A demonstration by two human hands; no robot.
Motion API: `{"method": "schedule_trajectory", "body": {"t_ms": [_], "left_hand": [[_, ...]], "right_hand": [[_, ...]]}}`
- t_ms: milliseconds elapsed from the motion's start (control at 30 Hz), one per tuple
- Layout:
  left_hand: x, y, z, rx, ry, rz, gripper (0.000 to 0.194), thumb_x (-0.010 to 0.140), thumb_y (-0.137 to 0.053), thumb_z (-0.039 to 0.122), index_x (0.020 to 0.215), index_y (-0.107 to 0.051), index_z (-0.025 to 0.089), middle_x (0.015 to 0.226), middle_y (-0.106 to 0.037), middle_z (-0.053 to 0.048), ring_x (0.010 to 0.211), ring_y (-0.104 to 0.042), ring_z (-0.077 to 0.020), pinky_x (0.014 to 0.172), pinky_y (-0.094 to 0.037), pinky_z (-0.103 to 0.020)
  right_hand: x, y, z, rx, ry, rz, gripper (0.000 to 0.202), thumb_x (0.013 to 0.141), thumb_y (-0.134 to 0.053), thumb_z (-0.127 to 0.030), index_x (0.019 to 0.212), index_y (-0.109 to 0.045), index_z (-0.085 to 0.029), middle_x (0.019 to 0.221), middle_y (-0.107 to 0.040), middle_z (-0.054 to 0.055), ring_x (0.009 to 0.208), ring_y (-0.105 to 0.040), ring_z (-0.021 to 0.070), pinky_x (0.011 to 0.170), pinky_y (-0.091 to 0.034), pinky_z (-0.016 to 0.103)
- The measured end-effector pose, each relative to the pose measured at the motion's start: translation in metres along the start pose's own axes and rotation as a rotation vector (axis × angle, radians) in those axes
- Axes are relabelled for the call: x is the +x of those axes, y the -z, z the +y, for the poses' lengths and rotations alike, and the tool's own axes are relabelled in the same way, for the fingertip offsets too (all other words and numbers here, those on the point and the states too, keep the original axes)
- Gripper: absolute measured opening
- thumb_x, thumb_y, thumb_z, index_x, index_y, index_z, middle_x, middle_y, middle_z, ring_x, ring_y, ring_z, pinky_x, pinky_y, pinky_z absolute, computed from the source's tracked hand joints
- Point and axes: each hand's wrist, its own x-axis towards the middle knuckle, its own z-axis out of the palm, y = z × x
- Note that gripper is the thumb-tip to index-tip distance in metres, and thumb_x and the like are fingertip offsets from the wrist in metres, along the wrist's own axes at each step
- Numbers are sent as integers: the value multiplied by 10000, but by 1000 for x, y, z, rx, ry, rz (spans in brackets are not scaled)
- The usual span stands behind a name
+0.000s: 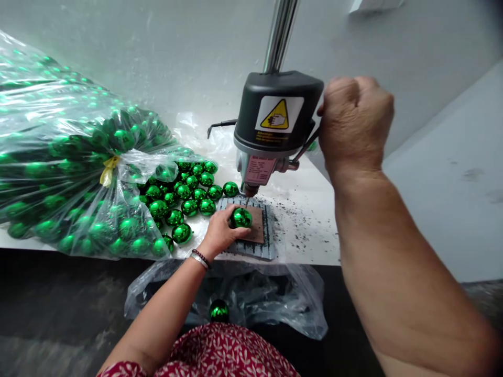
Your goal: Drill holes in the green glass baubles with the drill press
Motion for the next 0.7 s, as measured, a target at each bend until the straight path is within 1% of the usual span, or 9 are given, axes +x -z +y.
{"method": "schedule_trajectory", "body": {"t_ms": [133,267,300,333,367,433,533,600,700], "left_hand": [[-38,30,5,-38,-16,-38,613,699,-737,353,1254,-538,185,1173,-656,-79,1055,-604,-226,921,-468,-356],[-93,57,-8,-50,16,-297,643,722,-711,422,1295,-519,200,1250,-630,-75,1110,-589,-222,976,-448,-349],[-107,59,-15,-32,50,-361,646,719,-709,435,1293,-524,202,1238,-638,-72,1093,-599,-225,968,-454,-350],[-120,58,-23,-8,108,-423,653,725,-699,438,1307,-515,207,1233,-641,-67,1077,-609,-226,958,-461,-351],[-131,56,-31,20,178,-464,645,735,-683,445,1311,-513,210,1200,-659,-61,1039,-627,-227,929,-478,-350],[-148,44,-48,91,312,-491,615,752,-664,431,1305,-521,201,1204,-660,-75,1067,-624,-246,937,-475,-353],[-162,21,-70,244,484,-345,619,818,-598,371,1367,-442,131,1281,-600,-174,1137,-598,-280,962,-458,-379],[-167,6,-80,303,457,-290,661,831,-581,361,1408,-378,111,1343,-536,-209,1184,-568,-288,984,-446,-387],[-176,-11,-94,361,272,-483,672,779,-641,353,1389,-432,164,1420,-473,-176,1292,-472,-295,1062,-383,-398]], "right_hand": [[-20,13,13,134,-23,-67,360,871,-330,-554,777,-474,-237,864,-553,57,764,-524,147,716,-433,334],[-84,50,40,189,83,-225,406,835,-363,-640,976,-505,-286,1056,-569,33,812,-543,116,624,-405,272],[-107,58,49,108,64,-434,390,833,-381,-631,894,-528,-275,1001,-589,27,814,-543,111,638,-415,260],[-132,63,59,56,70,-758,437,839,-346,-641,819,-548,-254,908,-602,23,772,-540,100,627,-424,245],[-158,65,71,-43,87,-1194,462,850,-318,-634,863,-580,-253,891,-611,15,775,-547,92,657,-449,235],[-212,62,95,-169,97,-1528,375,845,-430,-533,848,-642,-223,847,-627,13,751,-562,89,692,-465,235],[-281,44,130,-409,89,-1538,330,851,-484,-381,1060,-624,-168,1088,-594,102,1042,-543,168,953,-441,343],[-312,32,147,-497,93,-1513,481,843,-520,-402,1266,-490,-175,1289,-483,107,1233,-439,213,1072,-369,465],[-338,18,163,-583,82,-1521,552,847,-520,-434,1319,-422,-164,1365,-412,111,1291,-399,221,1100,-355,503]]}}
